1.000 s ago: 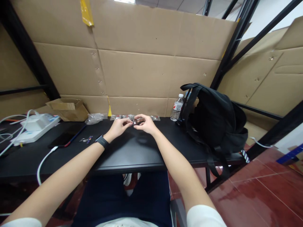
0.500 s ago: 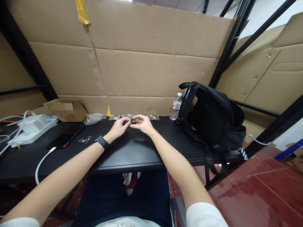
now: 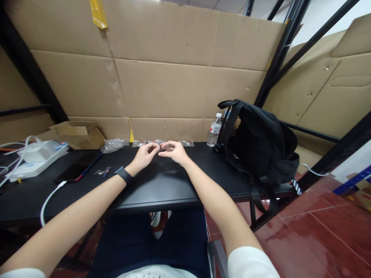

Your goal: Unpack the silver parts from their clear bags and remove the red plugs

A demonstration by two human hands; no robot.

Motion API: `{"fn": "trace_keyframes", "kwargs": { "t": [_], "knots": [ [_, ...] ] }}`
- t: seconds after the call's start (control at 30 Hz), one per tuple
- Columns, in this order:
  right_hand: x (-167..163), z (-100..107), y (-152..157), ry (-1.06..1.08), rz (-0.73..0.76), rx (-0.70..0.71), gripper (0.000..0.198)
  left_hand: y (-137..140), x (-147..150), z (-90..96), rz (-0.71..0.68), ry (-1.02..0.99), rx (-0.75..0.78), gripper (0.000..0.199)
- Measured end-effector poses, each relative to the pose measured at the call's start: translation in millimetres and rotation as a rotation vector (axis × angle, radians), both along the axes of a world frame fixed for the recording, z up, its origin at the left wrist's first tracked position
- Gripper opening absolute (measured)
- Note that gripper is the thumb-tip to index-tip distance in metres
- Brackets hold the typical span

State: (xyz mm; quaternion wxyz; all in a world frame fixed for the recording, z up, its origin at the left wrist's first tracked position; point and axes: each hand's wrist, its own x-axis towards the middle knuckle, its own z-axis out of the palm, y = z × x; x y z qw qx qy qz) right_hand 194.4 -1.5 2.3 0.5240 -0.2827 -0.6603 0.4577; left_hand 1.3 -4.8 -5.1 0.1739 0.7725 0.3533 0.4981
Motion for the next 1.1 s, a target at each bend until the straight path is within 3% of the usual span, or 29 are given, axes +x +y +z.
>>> {"fn": "trace_keyframes", "kwargs": {
  "t": [0.3,0.53,0.9,1.1],
  "knots": [
    [4,2,0,0.001,0.028,-0.002,0.043,-6,0,5.9,0.062,0.109,0.119,0.017],
    [3,0,1,-0.040,-0.047,0.043,0.037,-10,0,9.2,0.102,0.251,0.243,0.013],
    [2,-4,2,-0.102,-0.046,0.080,0.034,-3,-10,13.0,0.029,0.334,0.198,0.017],
    [4,0,3,-0.113,-0.021,0.082,0.033,-1,-9,10.4,0.046,0.249,0.171,0.016]
  ]
}}
